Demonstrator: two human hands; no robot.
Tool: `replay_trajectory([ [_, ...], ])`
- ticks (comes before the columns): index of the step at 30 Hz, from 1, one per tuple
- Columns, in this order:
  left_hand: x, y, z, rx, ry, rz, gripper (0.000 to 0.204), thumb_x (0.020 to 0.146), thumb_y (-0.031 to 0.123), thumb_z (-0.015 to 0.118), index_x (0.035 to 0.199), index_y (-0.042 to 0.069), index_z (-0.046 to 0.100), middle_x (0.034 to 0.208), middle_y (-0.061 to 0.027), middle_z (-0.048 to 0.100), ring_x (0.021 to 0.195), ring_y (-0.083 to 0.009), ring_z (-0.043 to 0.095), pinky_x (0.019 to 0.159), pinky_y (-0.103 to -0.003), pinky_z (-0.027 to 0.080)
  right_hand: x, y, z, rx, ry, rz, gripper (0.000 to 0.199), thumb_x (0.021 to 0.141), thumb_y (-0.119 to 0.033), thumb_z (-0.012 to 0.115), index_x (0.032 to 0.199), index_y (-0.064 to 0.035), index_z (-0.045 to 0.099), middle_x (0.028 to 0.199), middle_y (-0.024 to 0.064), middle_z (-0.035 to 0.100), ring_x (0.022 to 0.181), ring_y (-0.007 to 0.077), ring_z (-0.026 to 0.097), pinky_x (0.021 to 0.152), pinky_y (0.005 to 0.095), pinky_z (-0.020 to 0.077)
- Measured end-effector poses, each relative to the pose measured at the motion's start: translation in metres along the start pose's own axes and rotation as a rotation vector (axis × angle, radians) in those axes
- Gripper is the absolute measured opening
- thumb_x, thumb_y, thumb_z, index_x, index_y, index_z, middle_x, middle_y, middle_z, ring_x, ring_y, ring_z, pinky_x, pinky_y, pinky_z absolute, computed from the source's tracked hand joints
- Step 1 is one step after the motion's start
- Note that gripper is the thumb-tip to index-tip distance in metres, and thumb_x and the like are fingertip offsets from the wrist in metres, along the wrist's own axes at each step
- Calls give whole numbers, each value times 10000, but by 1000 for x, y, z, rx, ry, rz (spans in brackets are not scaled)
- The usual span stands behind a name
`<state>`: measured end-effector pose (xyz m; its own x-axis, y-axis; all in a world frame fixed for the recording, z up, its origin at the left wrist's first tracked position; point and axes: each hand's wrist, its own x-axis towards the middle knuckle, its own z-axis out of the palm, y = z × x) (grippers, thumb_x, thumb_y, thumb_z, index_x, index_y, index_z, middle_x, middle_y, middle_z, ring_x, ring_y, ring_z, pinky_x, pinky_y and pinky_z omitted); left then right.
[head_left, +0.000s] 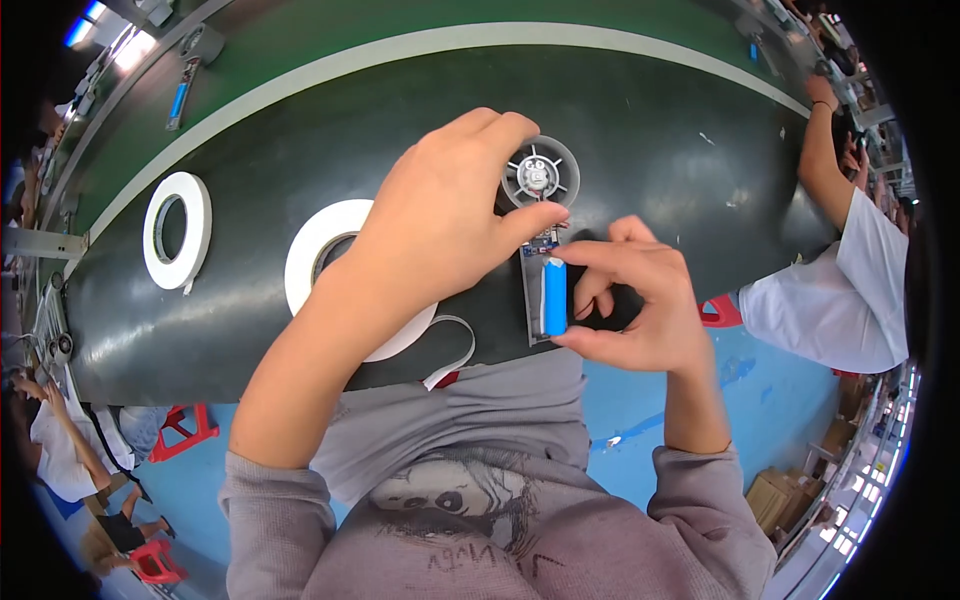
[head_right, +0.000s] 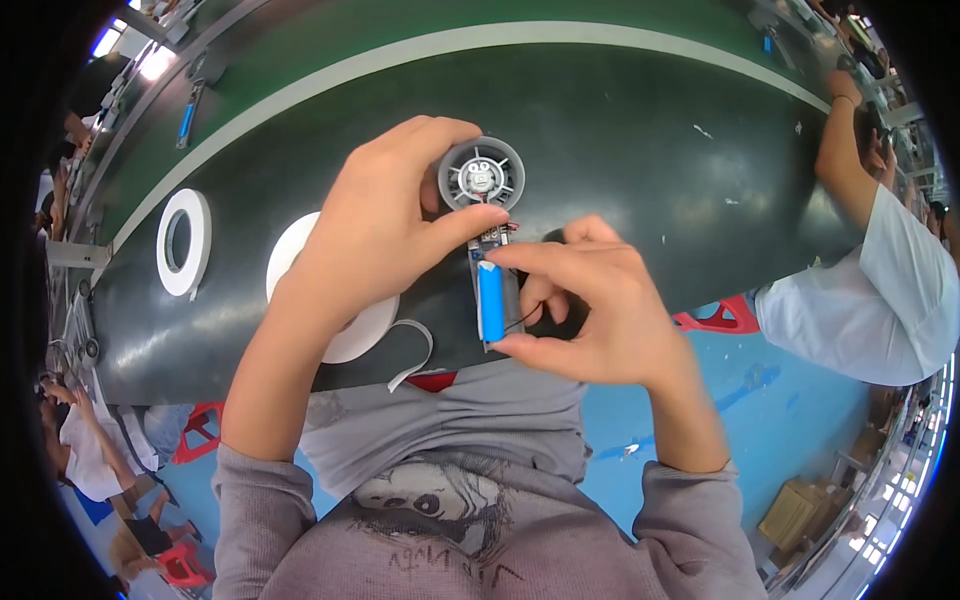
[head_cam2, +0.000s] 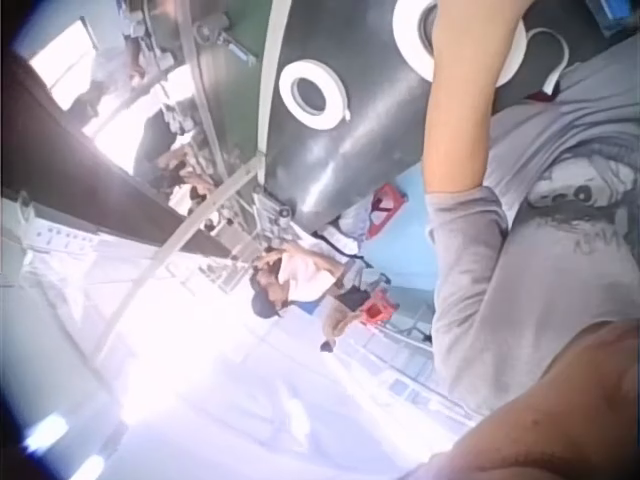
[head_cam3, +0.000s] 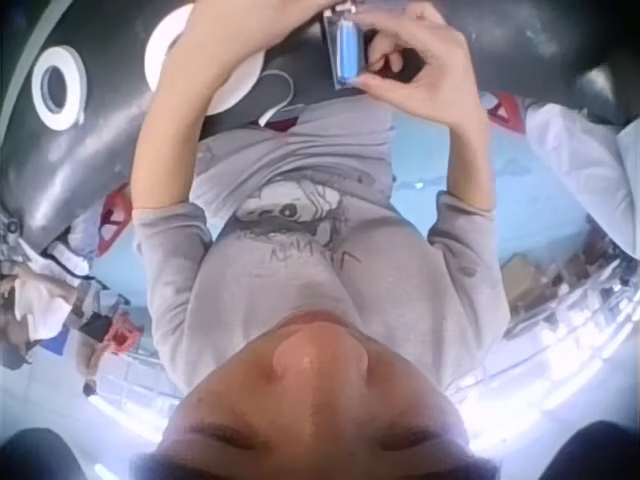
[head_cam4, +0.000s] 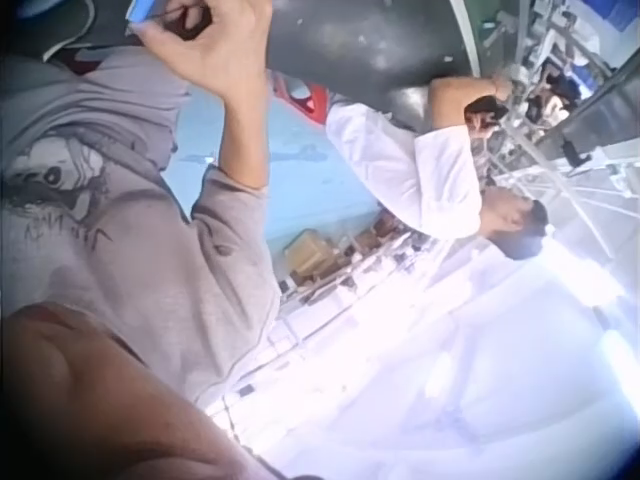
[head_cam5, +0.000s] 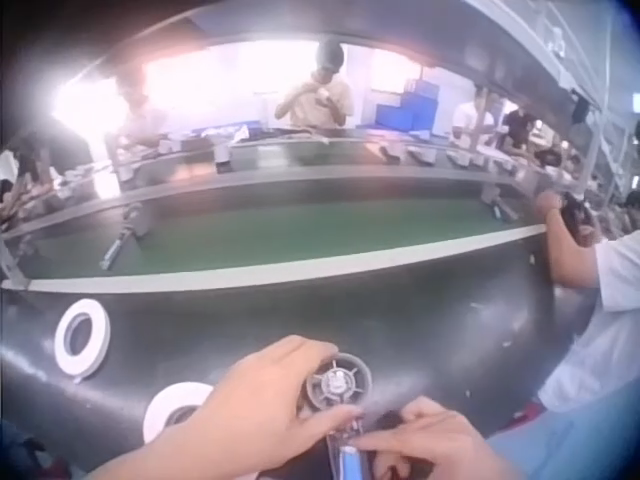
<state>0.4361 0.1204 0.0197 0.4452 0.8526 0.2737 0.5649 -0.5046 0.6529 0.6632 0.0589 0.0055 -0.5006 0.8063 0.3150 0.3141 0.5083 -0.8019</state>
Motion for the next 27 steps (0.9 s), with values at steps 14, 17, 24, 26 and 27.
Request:
replay_trajectory([
  [14,-2,4,4,1,45,23,513,715,149,898,1150,-1,671,928,-106,647,605,-200,580,592,-335,471,-1,6,1,-266,-144,12,493,672,-201,908,1121,-83,741,643,-50,601,546,129,533,728,325,351],
  [17,-2,6,2,12,39,15,515,712,146,898,1153,4,671,925,-108,644,600,-205,575,592,-339,470,0,4,0,-295,-167,32,498,667,-201,906,1124,-89,742,646,-48,607,552,134,544,734,328,360],
  [24,-2,9,4,48,46,35,521,710,170,898,1150,5,674,916,-111,643,597,-222,579,589,-354,465,6,-14,-6,-403,-222,100,493,654,-152,889,1118,-82,739,704,-29,662,564,144,572,750,314,379],
  [26,-3,8,4,90,57,40,515,718,186,895,1148,6,674,919,-114,651,600,-233,588,596,-361,470,5,-12,-8,-316,-226,146,480,661,-125,879,1116,-71,737,735,-11,676,563,145,572,757,319,399],
  [27,-4,8,4,89,58,40,515,718,186,895,1148,6,674,919,-114,651,600,-233,588,596,-361,470,4,-11,-9,-227,-230,191,468,668,-99,869,1115,-60,735,767,7,690,562,146,573,763,325,420],
])
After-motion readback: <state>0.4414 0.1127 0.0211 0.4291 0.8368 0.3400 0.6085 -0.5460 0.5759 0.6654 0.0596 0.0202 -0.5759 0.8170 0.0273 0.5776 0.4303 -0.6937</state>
